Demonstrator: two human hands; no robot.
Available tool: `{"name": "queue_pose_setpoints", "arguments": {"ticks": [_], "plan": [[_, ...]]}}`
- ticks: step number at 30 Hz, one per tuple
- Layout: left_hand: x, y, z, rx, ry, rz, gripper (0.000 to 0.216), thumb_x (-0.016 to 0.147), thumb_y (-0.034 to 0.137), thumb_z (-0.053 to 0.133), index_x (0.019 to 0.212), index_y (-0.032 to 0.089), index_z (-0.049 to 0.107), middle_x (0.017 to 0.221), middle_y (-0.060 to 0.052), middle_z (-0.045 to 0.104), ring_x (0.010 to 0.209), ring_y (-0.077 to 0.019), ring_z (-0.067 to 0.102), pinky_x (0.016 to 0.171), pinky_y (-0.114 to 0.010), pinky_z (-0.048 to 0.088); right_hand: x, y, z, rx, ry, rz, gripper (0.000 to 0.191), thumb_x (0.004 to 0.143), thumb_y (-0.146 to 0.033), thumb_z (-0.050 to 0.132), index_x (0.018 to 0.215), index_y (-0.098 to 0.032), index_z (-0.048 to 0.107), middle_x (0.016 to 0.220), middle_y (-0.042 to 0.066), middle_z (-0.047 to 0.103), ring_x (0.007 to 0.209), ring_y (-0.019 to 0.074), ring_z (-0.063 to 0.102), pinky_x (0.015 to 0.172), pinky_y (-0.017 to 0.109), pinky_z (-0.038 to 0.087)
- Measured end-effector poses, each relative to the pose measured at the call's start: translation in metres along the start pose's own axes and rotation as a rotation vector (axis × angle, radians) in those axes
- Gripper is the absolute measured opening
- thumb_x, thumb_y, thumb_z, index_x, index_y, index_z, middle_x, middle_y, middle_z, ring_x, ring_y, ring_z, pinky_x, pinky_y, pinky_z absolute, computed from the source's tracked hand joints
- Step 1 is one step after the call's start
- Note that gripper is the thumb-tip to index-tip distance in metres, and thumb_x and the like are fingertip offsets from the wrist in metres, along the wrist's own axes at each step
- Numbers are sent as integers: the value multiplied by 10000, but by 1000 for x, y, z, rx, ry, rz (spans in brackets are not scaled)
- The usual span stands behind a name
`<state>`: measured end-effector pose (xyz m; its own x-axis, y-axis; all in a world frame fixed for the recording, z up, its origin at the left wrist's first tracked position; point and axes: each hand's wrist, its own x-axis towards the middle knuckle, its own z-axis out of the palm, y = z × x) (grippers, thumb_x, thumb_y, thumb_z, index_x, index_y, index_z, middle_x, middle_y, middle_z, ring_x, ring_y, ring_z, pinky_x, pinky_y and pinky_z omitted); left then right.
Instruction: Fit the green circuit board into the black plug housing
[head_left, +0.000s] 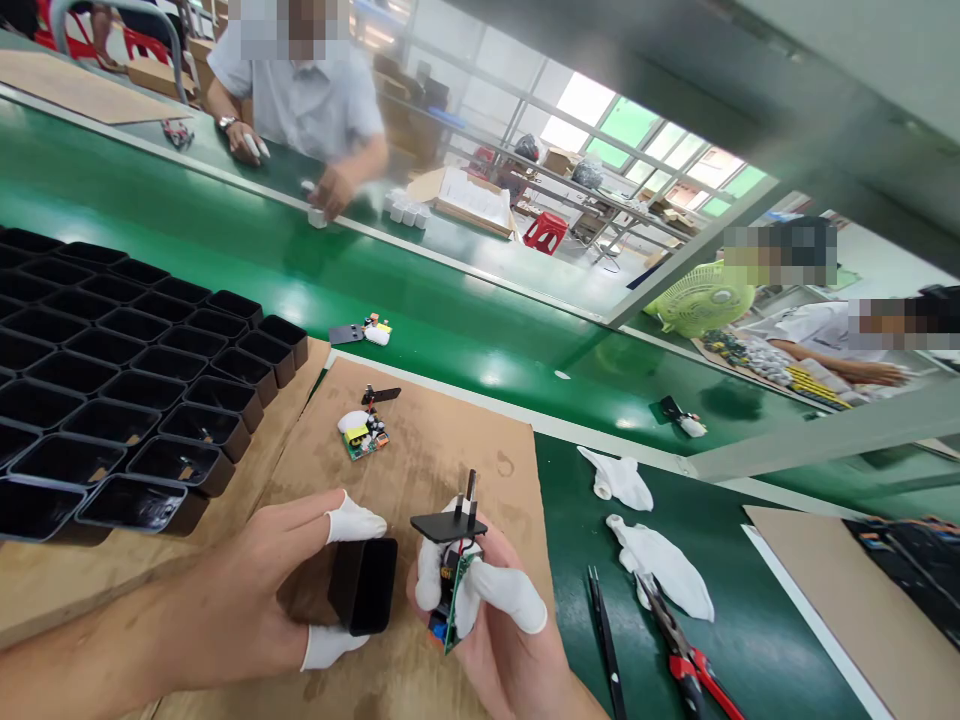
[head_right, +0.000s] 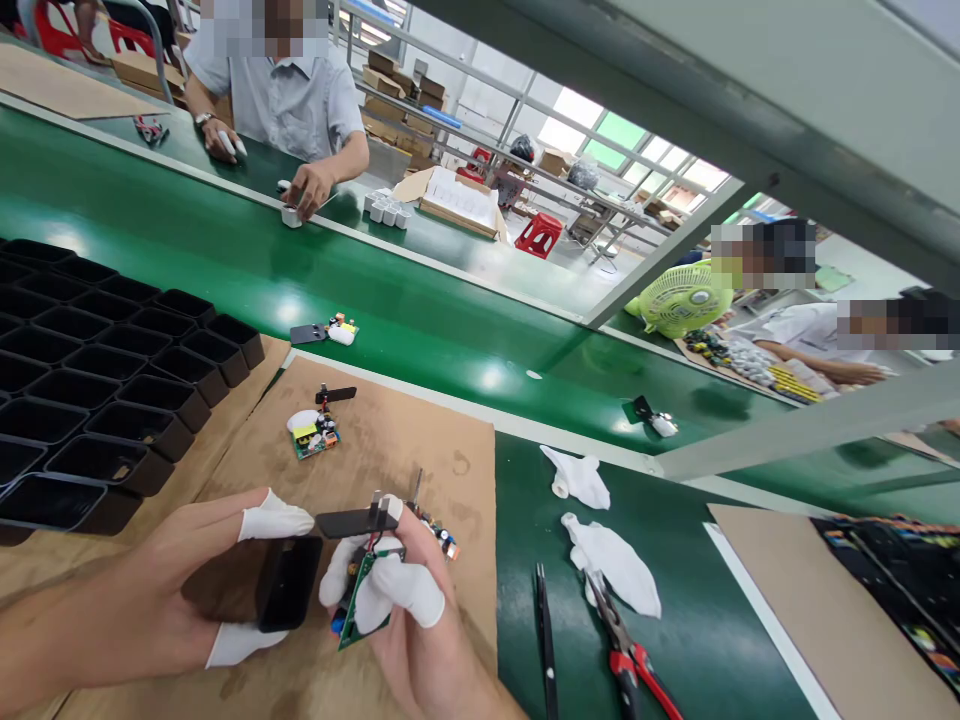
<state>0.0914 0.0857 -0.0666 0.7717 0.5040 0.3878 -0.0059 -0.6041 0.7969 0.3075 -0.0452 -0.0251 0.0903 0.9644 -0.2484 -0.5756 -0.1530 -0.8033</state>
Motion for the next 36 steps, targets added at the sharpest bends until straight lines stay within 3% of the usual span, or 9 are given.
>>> {"name": "queue_pose_setpoints", "arguments": {"ticks": [5, 10, 17, 22, 28, 32, 36], "plan": [[0, -2, 0, -1, -6, -16, 698, 771, 93, 917, 1404, 319, 728, 1226, -12, 880, 1075, -236, 882, 953, -262, 711, 0, -1, 1, -56, 15, -18, 387, 892, -555, 911, 1017, -222, 759, 855, 46, 722, 721, 193, 576, 632, 295, 502], [0, -3, 0, -41, -11, -9, 719, 746, 111, 941, 1389, 350, 725, 1247, -28, 877, 1081, -288, 882, 854, -308, 744, -1, 1, -1, -100, -29, 3, 421, 925, -585, 898, 1062, -215, 752, 881, 68, 743, 757, 210, 631, 637, 301, 523], [3, 0, 0, -69, -60, -34, 505, 820, 175, 916, 1268, 353, 763, 1161, -11, 868, 988, -269, 867, 764, -310, 714, 0, 3, -1, -132, -98, 4, 463, 956, -633, 872, 1112, -213, 760, 928, 88, 774, 772, 210, 669, 639, 302, 553], [-2, -6, 1, 11, 2, 13, 758, 750, 180, 984, 1434, 366, 715, 1241, -27, 881, 1087, -296, 880, 883, -316, 742, -1, 5, -7, -183, 14, -31, 530, 910, -638, 973, 1149, -225, 742, 1014, 95, 808, 778, 192, 700, 687, 313, 600], [0, -1, -1, -44, 26, 13, 690, 798, 181, 997, 1414, 326, 723, 1209, -26, 869, 1063, -247, 872, 914, -278, 722, 1, 9, -17, -244, 201, -189, 477, 830, -415, 1092, 968, -249, 666, 911, 17, 750, 715, 155, 629, 635, 281, 523], [2, 1, -1, -59, 4, -9, 616, 826, 185, 979, 1377, 299, 728, 1174, -22, 853, 1007, -222, 860, 880, -268, 704, 5, 1, -17, -593, 305, -289, 374, 874, -318, 1020, 861, -248, 653, 750, -60, 552, 686, 136, 501, 636, 270, 438], [0, -2, -1, -6, 30, 12, 676, 804, 194, 998, 1400, 322, 706, 1188, -13, 864, 1022, -229, 865, 873, -271, 692, 11, -3, -19, -1178, 279, -506, 107, 990, -178, 768, 932, -256, 723, 737, -54, 538, 654, 152, 508, 619, 291, 391]]}}
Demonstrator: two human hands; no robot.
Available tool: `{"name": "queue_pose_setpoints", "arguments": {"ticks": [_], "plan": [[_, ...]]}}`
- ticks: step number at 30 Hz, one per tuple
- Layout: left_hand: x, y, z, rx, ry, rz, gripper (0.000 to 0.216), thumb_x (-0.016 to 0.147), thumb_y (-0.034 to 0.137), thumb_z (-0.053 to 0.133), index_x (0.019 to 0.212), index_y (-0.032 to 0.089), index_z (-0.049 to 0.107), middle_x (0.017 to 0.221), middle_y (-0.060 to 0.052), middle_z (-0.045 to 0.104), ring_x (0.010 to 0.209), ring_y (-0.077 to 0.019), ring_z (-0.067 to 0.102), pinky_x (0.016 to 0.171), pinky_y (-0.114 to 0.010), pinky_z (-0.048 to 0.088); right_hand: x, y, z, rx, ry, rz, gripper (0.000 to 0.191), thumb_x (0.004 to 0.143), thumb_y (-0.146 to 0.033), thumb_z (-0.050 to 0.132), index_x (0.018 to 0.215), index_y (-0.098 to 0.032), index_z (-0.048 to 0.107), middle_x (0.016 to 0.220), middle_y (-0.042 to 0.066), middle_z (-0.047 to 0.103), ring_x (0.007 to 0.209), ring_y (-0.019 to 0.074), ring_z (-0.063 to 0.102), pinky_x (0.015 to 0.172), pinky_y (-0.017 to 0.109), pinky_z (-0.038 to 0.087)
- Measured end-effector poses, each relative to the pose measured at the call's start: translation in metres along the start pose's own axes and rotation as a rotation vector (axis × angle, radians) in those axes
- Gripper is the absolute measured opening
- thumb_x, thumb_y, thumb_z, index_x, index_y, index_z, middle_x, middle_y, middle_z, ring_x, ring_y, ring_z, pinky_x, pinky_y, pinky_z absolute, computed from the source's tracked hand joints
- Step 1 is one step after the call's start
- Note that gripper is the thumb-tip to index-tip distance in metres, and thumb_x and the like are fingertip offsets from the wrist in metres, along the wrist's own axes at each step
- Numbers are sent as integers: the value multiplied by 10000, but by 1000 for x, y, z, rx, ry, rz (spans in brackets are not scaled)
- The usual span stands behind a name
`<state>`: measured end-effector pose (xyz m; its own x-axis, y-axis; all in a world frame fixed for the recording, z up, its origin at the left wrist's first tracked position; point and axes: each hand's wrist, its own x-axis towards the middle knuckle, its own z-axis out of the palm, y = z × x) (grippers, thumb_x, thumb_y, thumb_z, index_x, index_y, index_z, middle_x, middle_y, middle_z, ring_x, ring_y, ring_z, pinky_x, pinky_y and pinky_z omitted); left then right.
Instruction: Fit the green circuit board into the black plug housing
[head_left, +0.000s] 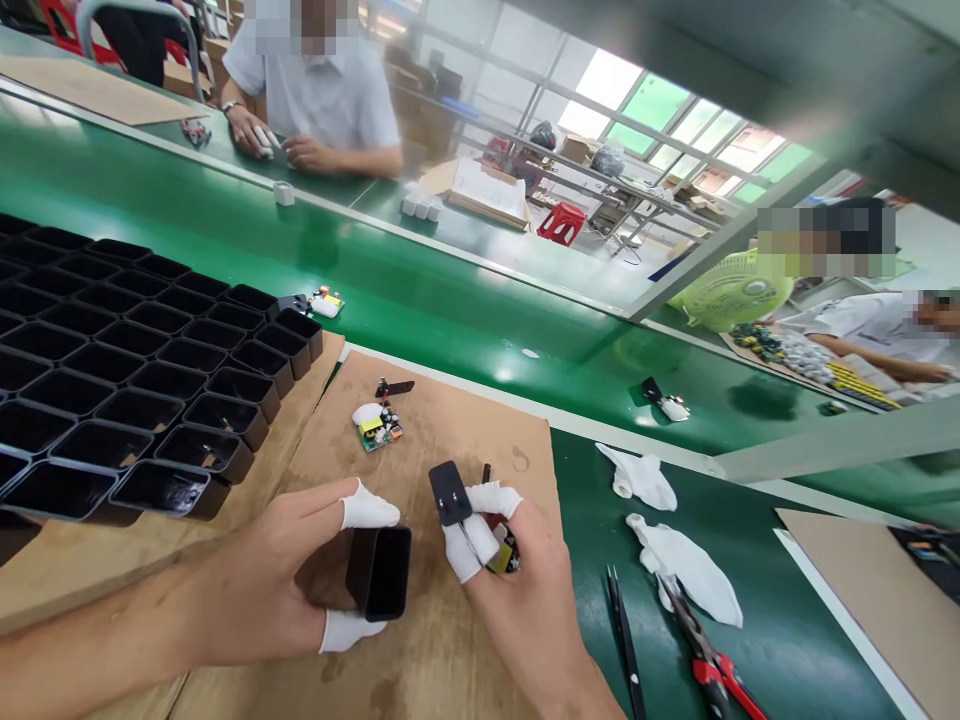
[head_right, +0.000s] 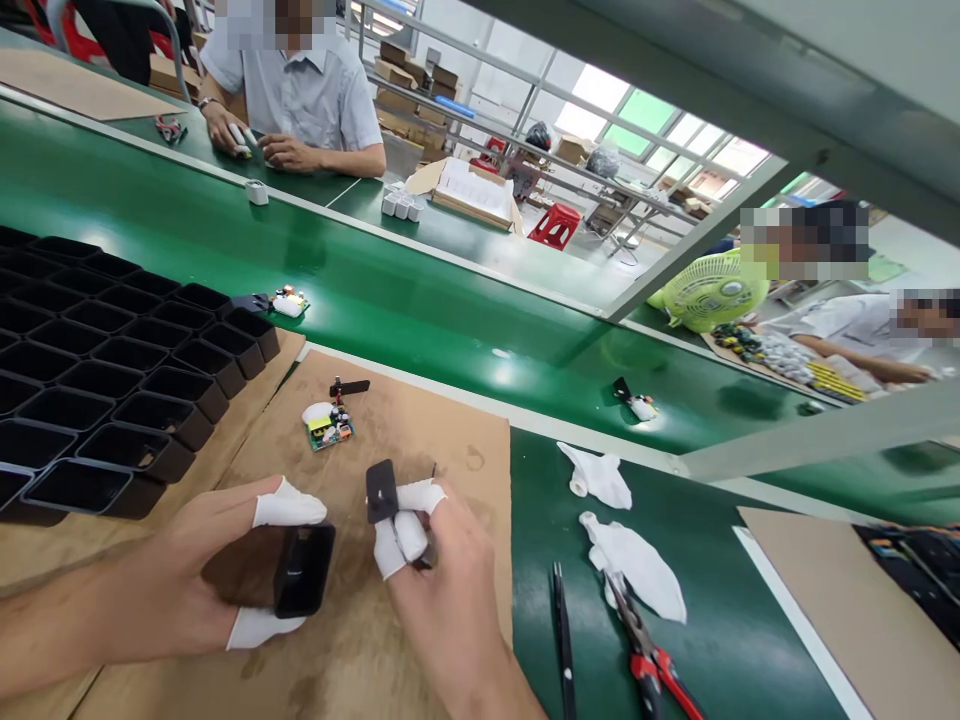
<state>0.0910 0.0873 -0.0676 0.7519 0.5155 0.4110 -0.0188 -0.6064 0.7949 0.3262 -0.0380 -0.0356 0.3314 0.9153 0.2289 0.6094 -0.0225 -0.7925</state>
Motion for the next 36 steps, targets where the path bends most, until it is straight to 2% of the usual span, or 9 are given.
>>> {"name": "queue_pose_setpoints", "arguments": {"ticks": [4, 7, 12, 15, 21, 24, 26, 30, 36], "plan": [[-1, 0, 0, 15, 8, 16, 682, 798, 193, 1007, 1390, 332, 697, 1217, -13, 873, 1036, -230, 877, 857, -259, 694, 0, 5, -1, -239, -123, -149, 136, 1048, -139, 683, 1120, -251, 711, 877, -1, 660, 778, 208, 635, 692, 330, 484], [-1, 1, -1, 56, 28, 30, 750, 767, 195, 1031, 1418, 341, 690, 1225, -7, 882, 1089, -249, 879, 966, -295, 704, -1, 4, -9, -287, -265, -134, 377, 986, -77, 772, 1313, -245, 689, 1123, 62, 731, 995, 271, 707, 834, 392, 575], [0, 1, 0, 48, 16, 27, 730, 766, 201, 1037, 1400, 324, 697, 1193, -7, 889, 1061, -245, 876, 962, -306, 707, 4, -7, -32, -309, -520, -67, 413, 946, -49, 874, 1245, -280, 710, 1278, 74, 702, 1235, 339, 651, 1002, 486, 590], [1, 2, 1, 23, 17, 25, 658, 800, 197, 1002, 1380, 312, 715, 1219, -19, 888, 1078, -245, 870, 966, -307, 699, 5, -10, -39, -397, -565, -125, 418, 997, -84, 855, 1329, -282, 698, 1403, 97, 691, 1351, 388, 594, 1069, 571, 556], [1, 1, 2, 13, 33, 30, 587, 831, 194, 959, 1349, 317, 711, 1144, 15, 878, 974, -204, 846, 847, -264, 664, 5, -9, -36, -519, -484, -165, 377, 1044, -184, 862, 1388, -267, 732, 1222, 101, 718, 1151, 363, 649, 950, 522, 545], [-2, -1, 2, 19, 44, 16, 611, 848, 188, 952, 1382, 333, 691, 1171, 33, 874, 1010, -194, 849, 963, -283, 660, 9, -9, -36, -334, -245, -85, 315, 1067, -466, 867, 1311, -282, 790, 1141, 87, 735, 1095, 334, 655, 956, 482, 543], [-4, -2, 3, 1, 51, -3, 622, 855, 194, 956, 1397, 335, 685, 1185, 29, 861, 1021, -191, 843, 947, -274, 656, 9, -9, -37, -41, -115, 115, 446, 1040, -674, 832, 1238, -275, 813, 1080, 76, 755, 998, 296, 668, 891, 428, 560], [-5, -2, 4, -29, 63, 8, 654, 851, 227, 977, 1425, 327, 679, 1178, 14, 850, 1015, -197, 837, 929, -274, 661, 2, -5, -41, 685, -66, 472, 641, 1059, -864, 633, 1150, -260, 826, 1068, 96, 810, 839, 265, 714, 748, 396, 618], [-4, -3, 5, -16, 83, 51, 636, 855, 289, 1001, 1414, 311, 700, 1176, -22, 864, 1031, -222, 848, 955, -292, 692, -16, 9, -32, 778, -57, 320, 612, 927, -769, 882, 1363, -345, 811, 1294, 136, 863, 1098, 355, 849, 915, 468, 724]]}}
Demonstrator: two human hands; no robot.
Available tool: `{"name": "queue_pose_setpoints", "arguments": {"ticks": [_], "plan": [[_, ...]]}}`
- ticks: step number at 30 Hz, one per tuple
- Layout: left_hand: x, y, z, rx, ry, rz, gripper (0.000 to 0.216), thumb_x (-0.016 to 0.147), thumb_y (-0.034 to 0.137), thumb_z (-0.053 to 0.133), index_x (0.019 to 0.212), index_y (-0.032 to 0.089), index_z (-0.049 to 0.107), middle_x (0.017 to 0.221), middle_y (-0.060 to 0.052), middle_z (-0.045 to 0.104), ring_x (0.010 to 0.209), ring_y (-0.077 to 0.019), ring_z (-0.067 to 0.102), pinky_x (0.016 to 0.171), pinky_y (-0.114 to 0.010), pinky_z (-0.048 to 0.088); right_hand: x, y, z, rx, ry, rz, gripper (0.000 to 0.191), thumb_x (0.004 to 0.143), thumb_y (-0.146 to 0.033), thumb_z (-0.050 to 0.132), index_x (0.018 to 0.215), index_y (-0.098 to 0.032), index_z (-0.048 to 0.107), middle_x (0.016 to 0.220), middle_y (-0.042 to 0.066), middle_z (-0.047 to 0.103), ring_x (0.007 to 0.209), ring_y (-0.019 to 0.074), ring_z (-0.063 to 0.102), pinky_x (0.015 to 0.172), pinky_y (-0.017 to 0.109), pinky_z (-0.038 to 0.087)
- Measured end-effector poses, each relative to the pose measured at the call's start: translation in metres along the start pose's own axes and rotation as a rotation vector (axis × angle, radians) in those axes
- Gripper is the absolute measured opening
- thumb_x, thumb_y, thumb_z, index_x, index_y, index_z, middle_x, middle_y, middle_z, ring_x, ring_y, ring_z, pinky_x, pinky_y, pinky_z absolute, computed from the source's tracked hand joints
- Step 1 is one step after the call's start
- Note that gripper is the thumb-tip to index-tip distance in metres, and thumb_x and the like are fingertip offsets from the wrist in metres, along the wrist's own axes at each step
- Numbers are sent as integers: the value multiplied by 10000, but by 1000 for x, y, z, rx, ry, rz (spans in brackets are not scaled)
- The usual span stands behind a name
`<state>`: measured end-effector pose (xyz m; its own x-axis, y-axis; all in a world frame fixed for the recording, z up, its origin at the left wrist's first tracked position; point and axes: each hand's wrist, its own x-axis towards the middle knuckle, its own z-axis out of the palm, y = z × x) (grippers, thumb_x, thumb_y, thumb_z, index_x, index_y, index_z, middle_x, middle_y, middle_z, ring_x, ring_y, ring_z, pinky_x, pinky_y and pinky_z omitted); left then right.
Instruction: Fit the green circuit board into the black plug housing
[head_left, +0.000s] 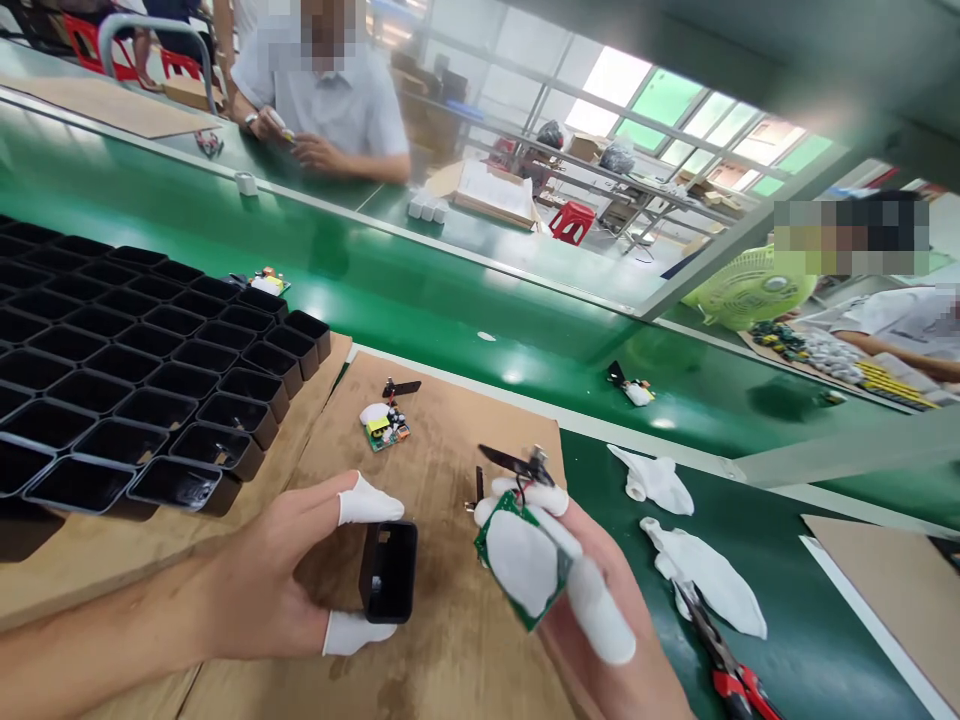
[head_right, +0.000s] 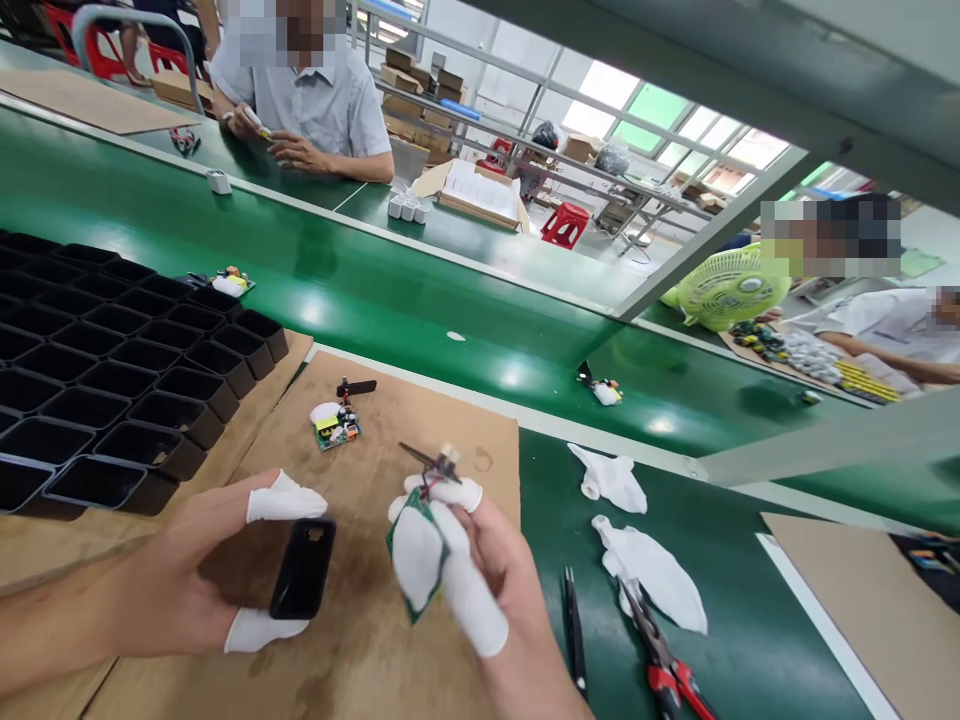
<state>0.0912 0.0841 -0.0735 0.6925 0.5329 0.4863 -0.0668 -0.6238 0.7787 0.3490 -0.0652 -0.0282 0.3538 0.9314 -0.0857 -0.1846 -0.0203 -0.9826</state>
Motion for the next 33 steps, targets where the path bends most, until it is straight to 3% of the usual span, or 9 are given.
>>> {"name": "queue_pose_setpoints", "arguments": {"ticks": [3, 8, 12, 16, 19, 22, 26, 30, 33], "plan": [[2, -2, 0, 7, -2, 32, 667, 861, 288, 1009, 1450, 312, 696, 1226, -53, 868, 1081, -247, 863, 984, -307, 708, -5, 5, 14, -58, -81, -59, 798, 749, -766, 1028, 1371, -319, 806, 1352, 160, 841, 1234, 428, 823, 959, 498, 734], [6, -4, -3, -26, -32, 85, 688, 871, 335, 1011, 1480, 298, 691, 1205, -93, 849, 1022, -277, 873, 844, -314, 731, -10, 6, 34, -47, -154, -75, 918, 555, -674, 1160, 1323, -289, 833, 1358, 171, 817, 1287, 467, 792, 1029, 516, 723], [9, -2, -5, -72, -67, 82, 719, 863, 311, 1013, 1507, 314, 693, 1169, -72, 831, 980, -261, 860, 821, -311, 719, -4, 11, 34, -24, -264, -19, 698, 723, -595, 1121, 1299, -300, 859, 1289, 129, 830, 1172, 384, 825, 1001, 456, 726], [10, 1, -6, -100, -92, 70, 724, 865, 215, 996, 1521, 289, 698, 1204, -82, 827, 1021, -253, 852, 874, -307, 709, 6, 12, 36, -20, -324, -72, 593, 819, -480, 1094, 1331, -305, 851, 1145, 81, 858, 888, 275, 821, 989, 447, 726], [11, 2, -6, -89, -92, 54, 656, 871, 226, 994, 1469, 261, 727, 1171, -76, 825, 995, -245, 839, 849, -293, 698, 8, 8, 42, -22, -346, -60, 642, 771, -490, 1114, 1334, -319, 856, 1104, 74, 871, 939, 306, 844, 1029, 474, 721], [11, 3, -6, -61, -75, 51, 568, 894, 256, 983, 1409, 249, 744, 1111, -60, 817, 936, -222, 825, 805, -270, 678, 5, 10, 41, -79, -326, -103, 713, 714, -508, 1130, 1351, -339, 859, 1242, 103, 863, 1143, 361, 850, 1063, 471, 718], [11, 3, -6, -39, -51, 58, 506, 916, 308, 965, 1372, 259, 754, 1066, -48, 810, 906, -213, 819, 775, -259, 667, -1, 27, 30, -206, -262, -256, 772, 755, -577, 1092, 1439, -338, 824, 1398, 141, 829, 1276, 396, 829, 1136, 483, 698], [10, 1, -6, -32, -64, 60, 548, 916, 306, 959, 1412, 263, 732, 1093, -48, 813, 915, -217, 825, 790, -266, 674, -2, 39, 22, -374, -211, -357, 852, 757, -630, 1078, 1483, -281, 801, 1346, 173, 836, 1199, 402, 846, 1067, 480, 730], [10, 1, -6, -11, -73, 44, 561, 900, 295, 970, 1409, 255, 736, 1103, -47, 813, 935, -217, 825, 803, -260, 673, 2, 34, 24, -443, -208, -424, 777, 767, -645, 1070, 1414, -286, 833, 1197, 133, 848, 1035, 363, 848, 966, 465, 747]]}}
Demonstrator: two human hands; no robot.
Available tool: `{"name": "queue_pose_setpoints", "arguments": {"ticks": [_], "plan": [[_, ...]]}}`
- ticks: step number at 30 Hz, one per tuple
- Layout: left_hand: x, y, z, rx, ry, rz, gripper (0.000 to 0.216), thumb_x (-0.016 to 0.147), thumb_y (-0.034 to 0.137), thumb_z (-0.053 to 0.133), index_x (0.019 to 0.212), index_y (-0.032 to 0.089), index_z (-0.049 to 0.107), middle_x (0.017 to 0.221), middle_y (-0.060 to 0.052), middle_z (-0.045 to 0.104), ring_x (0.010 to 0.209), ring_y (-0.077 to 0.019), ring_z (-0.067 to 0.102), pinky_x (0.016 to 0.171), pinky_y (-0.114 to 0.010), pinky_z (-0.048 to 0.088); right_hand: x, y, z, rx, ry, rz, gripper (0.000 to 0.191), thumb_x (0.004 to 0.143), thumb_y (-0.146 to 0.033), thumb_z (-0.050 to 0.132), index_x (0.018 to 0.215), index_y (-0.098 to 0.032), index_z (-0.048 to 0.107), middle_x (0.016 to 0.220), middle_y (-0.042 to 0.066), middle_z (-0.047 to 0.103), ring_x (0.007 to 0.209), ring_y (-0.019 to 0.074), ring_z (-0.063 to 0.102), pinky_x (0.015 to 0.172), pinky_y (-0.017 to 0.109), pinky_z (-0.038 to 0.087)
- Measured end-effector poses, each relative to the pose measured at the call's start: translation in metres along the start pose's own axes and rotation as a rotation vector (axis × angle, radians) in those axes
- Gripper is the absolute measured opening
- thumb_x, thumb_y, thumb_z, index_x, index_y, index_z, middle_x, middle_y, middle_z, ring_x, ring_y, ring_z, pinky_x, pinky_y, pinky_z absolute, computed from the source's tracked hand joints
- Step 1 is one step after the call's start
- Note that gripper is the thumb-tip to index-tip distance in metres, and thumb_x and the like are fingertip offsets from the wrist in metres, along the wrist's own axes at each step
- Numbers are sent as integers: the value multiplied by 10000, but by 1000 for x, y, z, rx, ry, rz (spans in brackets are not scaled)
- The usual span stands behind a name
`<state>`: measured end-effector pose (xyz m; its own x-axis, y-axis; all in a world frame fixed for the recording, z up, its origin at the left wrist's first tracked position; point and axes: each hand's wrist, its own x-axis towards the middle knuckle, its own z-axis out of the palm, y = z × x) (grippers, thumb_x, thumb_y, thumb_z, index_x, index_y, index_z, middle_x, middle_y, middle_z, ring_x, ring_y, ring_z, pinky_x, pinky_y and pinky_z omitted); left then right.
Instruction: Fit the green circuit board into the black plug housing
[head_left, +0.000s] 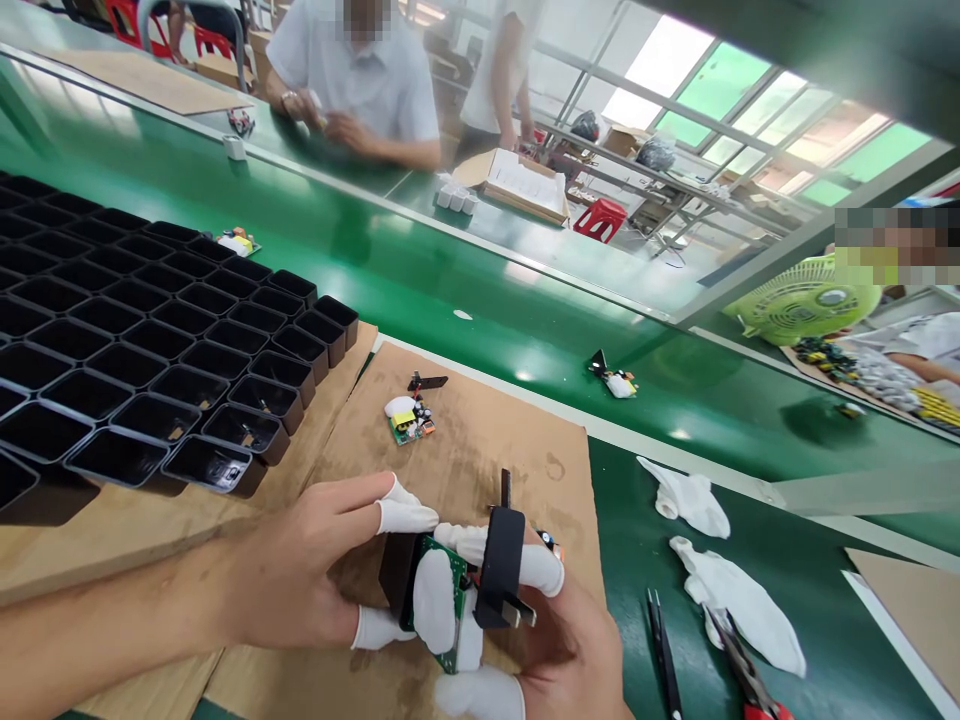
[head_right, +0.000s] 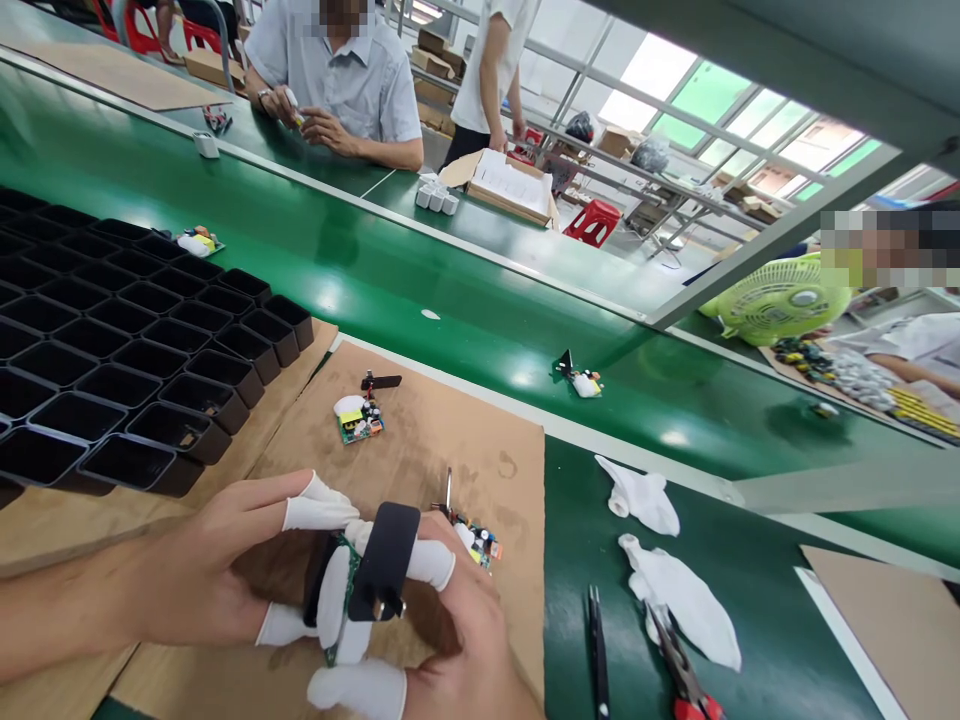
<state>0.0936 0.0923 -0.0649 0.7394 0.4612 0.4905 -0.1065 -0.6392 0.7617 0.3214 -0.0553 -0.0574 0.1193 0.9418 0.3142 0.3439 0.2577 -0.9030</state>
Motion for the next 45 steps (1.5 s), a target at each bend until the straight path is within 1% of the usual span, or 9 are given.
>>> {"name": "queue_pose_setpoints", "arguments": {"ticks": [5, 13, 18, 21, 25, 29, 34, 40, 45], "plan": [[0, 1, 0, 6, -5, -18, 504, 885, 291, 988, 1331, 242, 758, 1097, -53, 811, 931, -221, 818, 803, -262, 667, 16, -16, 1, 68, -45, 16, 623, 760, -615, 1082, 1258, -298, 882, 1068, 97, 832, 899, 321, 808, 861, 426, 736], [-3, -4, 1, -46, -21, -7, 627, 858, 207, 986, 1428, 258, 728, 1145, -66, 810, 984, -233, 832, 855, -277, 676, 19, -20, 5, 87, -35, -32, 616, 783, -597, 1073, 1294, -316, 876, 1053, 79, 837, 875, 291, 799, 783, 362, 714], [0, 1, 0, -51, -12, -32, 572, 870, 267, 1004, 1379, 237, 743, 1123, -58, 820, 992, -229, 844, 863, -263, 688, 5, -12, 5, 20, 53, -25, 672, 809, -621, 1050, 1377, -324, 849, 1213, 112, 852, 1038, 336, 839, 912, 406, 740], [3, 4, 0, -59, 28, -63, 556, 871, 271, 1009, 1363, 239, 752, 1121, -46, 836, 971, -214, 843, 877, -254, 692, -5, -9, 1, 187, 119, 43, 688, 885, -638, 990, 1474, -342, 791, 1303, 136, 849, 1068, 357, 862, 962, 480, 754], [2, 4, 1, -87, 30, -56, 527, 876, 269, 994, 1357, 245, 779, 1132, -60, 846, 979, -224, 844, 869, -267, 700, -6, -13, -6, 325, 41, 162, 597, 956, -543, 961, 1485, -345, 766, 1361, 152, 835, 1202, 386, 847, 1095, 534, 712], [0, 2, 0, -43, 16, -51, 565, 878, 322, 1001, 1380, 215, 762, 1114, -75, 839, 964, -236, 844, 849, -277, 698, 2, -15, -6, 272, -26, 158, 624, 941, -568, 968, 1466, -288, 779, 1295, 171, 841, 1203, 407, 838, 1077, 538, 720], [1, 1, -1, -45, -24, -27, 417, 885, 279, 972, 1255, 208, 791, 1089, -77, 819, 943, -237, 827, 829, -291, 687, 6, -16, -4, 199, -24, 158, 720, 804, -576, 1068, 1412, -279, 820, 1198, 146, 854, 1247, 430, 826, 1101, 542, 717], [0, -1, 0, -44, -12, -10, 505, 892, 308, 987, 1330, 192, 762, 1098, -80, 823, 935, -233, 825, 803, -287, 679, 6, -17, -6, 152, -20, 139, 766, 775, -552, 1092, 1441, -286, 823, 1088, 106, 875, 1139, 392, 863, 1156, 547, 688], [-2, 1, 0, -40, -33, -63, 584, 873, 309, 1000, 1392, 221, 748, 1150, -74, 834, 994, -242, 845, 855, -290, 700, -1, -10, -4, 38, 18, 85, 731, 764, -598, 1087, 1389, -296, 856, 1079, 111, 876, 1196, 420, 854, 1118, 530, 703]]}}
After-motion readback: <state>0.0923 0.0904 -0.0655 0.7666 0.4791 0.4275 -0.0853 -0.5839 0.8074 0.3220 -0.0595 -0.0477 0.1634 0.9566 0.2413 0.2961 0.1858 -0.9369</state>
